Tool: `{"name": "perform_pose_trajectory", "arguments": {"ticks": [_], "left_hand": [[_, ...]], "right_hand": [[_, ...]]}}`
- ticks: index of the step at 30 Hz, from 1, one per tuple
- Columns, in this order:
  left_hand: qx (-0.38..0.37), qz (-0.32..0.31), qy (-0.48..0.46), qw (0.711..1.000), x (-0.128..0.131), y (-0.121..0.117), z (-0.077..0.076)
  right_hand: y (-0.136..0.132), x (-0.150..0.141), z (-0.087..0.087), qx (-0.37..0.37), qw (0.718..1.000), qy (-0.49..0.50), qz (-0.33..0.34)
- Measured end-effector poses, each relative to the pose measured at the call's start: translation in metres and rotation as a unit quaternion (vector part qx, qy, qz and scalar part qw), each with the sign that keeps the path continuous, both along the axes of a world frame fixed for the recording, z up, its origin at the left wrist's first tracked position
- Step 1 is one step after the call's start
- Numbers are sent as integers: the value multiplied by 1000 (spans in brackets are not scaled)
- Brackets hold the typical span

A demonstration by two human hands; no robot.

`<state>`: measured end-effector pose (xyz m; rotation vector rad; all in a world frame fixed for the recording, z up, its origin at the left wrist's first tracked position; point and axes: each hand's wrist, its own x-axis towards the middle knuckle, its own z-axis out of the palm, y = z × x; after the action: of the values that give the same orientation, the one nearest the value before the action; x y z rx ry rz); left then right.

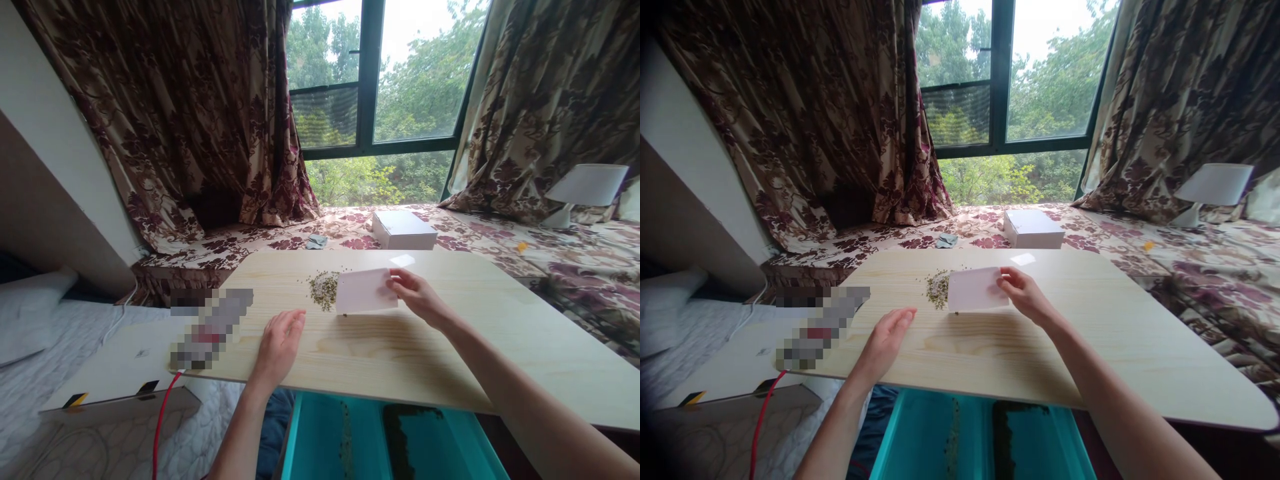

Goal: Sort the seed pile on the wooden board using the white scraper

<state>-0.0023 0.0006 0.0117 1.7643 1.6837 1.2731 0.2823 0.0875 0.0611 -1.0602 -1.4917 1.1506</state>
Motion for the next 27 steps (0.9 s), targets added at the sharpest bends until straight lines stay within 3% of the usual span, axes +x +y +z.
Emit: {"name": "perform_pose_trajectory", "arguments": {"ticks": [15,22,27], "left_hand": [[-4,-1,-10,1000,-1,1,-1],[-23,-1,-85,996,0,-3,4],[-18,48,-145,988,-4,-7,7]], "right_hand": [[7,0,6,-27,999,-26,21],[10,-29,8,-62,996,-12,66],[15,-57,8,-75,991,-19,112]]}}
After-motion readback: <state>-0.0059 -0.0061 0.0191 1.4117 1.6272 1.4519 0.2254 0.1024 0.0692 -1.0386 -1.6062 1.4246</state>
